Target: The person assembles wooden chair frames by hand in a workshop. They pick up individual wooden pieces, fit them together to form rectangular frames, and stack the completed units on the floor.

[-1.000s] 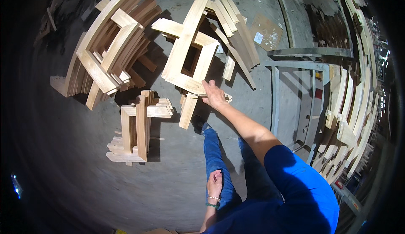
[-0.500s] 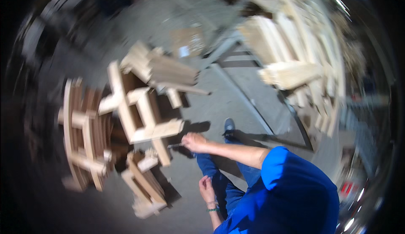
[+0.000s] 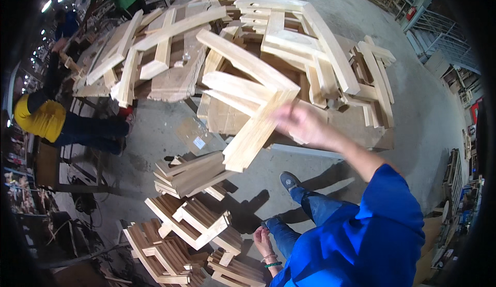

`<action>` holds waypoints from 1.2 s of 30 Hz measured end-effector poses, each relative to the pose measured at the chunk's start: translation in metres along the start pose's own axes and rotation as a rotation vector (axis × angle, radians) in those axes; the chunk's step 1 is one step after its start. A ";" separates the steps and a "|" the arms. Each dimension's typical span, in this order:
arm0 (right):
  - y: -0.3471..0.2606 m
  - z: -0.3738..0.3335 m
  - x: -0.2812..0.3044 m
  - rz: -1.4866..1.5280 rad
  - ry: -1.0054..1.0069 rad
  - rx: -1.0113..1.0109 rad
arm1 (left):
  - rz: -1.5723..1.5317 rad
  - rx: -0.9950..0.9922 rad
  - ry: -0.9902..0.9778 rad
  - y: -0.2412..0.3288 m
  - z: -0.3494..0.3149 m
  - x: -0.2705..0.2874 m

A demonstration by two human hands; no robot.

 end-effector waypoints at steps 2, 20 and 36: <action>0.053 0.026 0.102 -0.140 0.338 -0.155 | 0.014 -0.011 -0.078 0.010 0.000 -0.030; 0.215 0.201 0.288 0.124 0.101 -0.405 | 0.447 -0.120 0.257 0.010 -0.002 -0.067; -0.047 0.096 -0.221 0.731 -0.453 -0.403 | -0.476 -0.101 0.028 0.044 -0.017 -0.005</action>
Point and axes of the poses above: each hand's wrist, its own z-axis towards the middle knuckle, its own x-axis out of the back of the hand, y = z × x, the point moved 4 cm from there along z, towards the middle knuckle, and after that the axes turned 1 degree about y, right-handed, at the moved point
